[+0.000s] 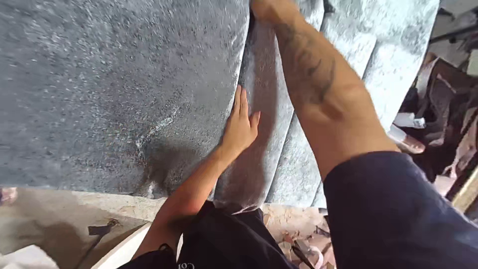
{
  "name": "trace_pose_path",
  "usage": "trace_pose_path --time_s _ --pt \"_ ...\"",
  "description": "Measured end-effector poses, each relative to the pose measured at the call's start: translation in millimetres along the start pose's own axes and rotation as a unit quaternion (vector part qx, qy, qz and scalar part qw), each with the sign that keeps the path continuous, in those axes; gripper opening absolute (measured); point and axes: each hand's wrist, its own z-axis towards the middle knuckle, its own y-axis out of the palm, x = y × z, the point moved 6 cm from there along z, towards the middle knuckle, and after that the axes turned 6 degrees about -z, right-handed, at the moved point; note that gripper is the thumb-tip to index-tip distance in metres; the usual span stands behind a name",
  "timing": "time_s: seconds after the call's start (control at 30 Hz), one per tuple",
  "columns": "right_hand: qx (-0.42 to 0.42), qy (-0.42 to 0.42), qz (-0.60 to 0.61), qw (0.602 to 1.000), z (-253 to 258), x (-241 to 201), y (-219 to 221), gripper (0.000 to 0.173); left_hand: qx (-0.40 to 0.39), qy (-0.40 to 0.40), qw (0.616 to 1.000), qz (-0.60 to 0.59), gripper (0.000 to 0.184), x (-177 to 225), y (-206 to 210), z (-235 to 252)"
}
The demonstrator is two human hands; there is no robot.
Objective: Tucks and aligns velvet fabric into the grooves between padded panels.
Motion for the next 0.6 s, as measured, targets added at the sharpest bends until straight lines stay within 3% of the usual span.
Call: trace_pose_path --time_s 0.1,0.17,0.27,0.37,0.43,0.5,0.53,0.6 --pt "0.146 -0.024 0.017 0.989 -54.7 -3.7 -14.1 0.037 0.014 -0.04 0.998 -0.045 0.057 -6.4 2.6 89.0" --pt "0.238 -0.104 0.031 0.965 -118.3 -5.9 -10.5 0.038 0.064 -0.013 0.992 -0.107 0.051 -8.0 0.0 158.3" --pt "0.27 -0.185 0.058 0.943 -176.7 2.8 12.2 0.04 0.082 0.043 0.984 -0.153 0.052 -2.9 -0.1 201.6" --pt "0.229 -0.264 0.04 0.936 -190.8 -9.1 24.6 0.041 0.052 0.007 0.987 -0.151 0.053 -1.3 -4.2 123.4" --pt "0.15 -0.39 0.023 0.908 -203.2 -37.3 42.4 0.034 0.064 -0.048 0.991 -0.111 0.044 -6.0 -10.2 26.3" --pt "0.066 -0.499 -0.019 0.864 -245.6 -59.6 78.2 0.038 0.068 -0.126 0.986 -0.083 0.046 -10.1 -8.9 -85.1" --pt "0.047 -0.519 -0.033 0.853 -268.9 -60.1 96.2 0.043 0.075 -0.158 0.982 -0.076 0.047 -9.4 -5.6 -133.9" --pt "0.028 -0.552 -0.032 0.833 -295.5 -54.1 115.7 0.048 0.096 -0.206 0.971 -0.074 0.05 -9.0 -3.5 -187.0"
